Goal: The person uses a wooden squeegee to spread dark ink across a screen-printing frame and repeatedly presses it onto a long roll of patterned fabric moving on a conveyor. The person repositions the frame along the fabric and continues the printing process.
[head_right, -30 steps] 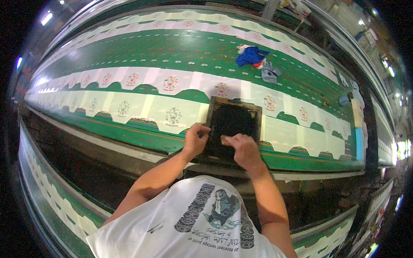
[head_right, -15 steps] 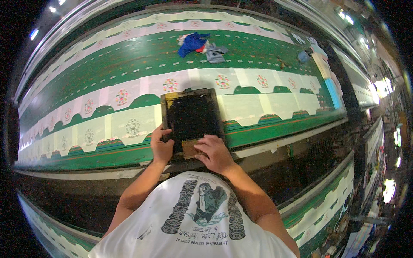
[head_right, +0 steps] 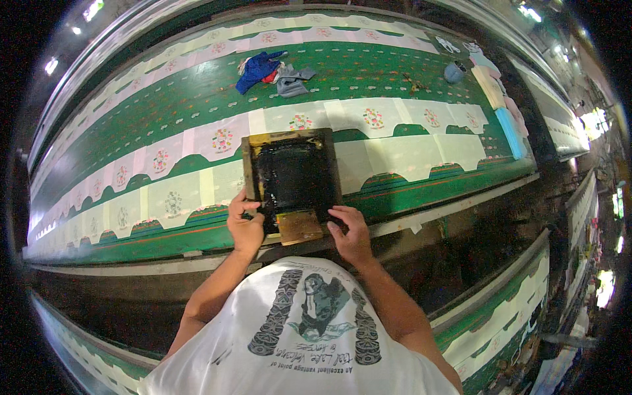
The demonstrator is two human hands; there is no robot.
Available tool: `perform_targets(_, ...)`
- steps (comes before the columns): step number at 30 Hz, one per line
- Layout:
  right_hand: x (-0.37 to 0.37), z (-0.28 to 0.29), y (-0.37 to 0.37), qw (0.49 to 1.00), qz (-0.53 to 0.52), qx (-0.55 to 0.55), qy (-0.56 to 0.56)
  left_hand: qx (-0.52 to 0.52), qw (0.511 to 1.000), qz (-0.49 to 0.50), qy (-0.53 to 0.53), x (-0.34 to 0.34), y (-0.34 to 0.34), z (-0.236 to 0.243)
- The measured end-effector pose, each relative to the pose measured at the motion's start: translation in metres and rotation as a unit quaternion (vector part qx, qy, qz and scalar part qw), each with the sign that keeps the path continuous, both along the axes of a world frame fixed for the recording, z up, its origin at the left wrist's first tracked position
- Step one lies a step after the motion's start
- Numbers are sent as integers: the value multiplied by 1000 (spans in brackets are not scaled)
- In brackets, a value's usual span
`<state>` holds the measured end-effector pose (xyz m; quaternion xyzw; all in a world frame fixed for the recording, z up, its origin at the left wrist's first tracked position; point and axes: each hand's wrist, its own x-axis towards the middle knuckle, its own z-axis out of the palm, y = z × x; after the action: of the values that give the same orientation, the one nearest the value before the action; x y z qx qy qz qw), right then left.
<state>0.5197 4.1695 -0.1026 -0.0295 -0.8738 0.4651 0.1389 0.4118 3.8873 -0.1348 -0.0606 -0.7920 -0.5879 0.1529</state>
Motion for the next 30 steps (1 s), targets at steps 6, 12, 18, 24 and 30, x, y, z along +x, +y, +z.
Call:
perform_targets(6,13,-9,89,999,-4,52,5,-23,1000,4,1,6,91,-17)
perform_targets(12,11,3,131,988,96,100,63,-16,999,21,-28,11,141,-24)
perform_targets(18,-7,30,127,956,246,148,62,13,998,17,-57,9,145,-29)
perform_targets(24,-32,40,114,915,309,247,77,42,995,11,-85,8,147,-33)
perform_targets(30,-84,49,132,894,373,246,-32,28,995,3,-100,7,144,-36)
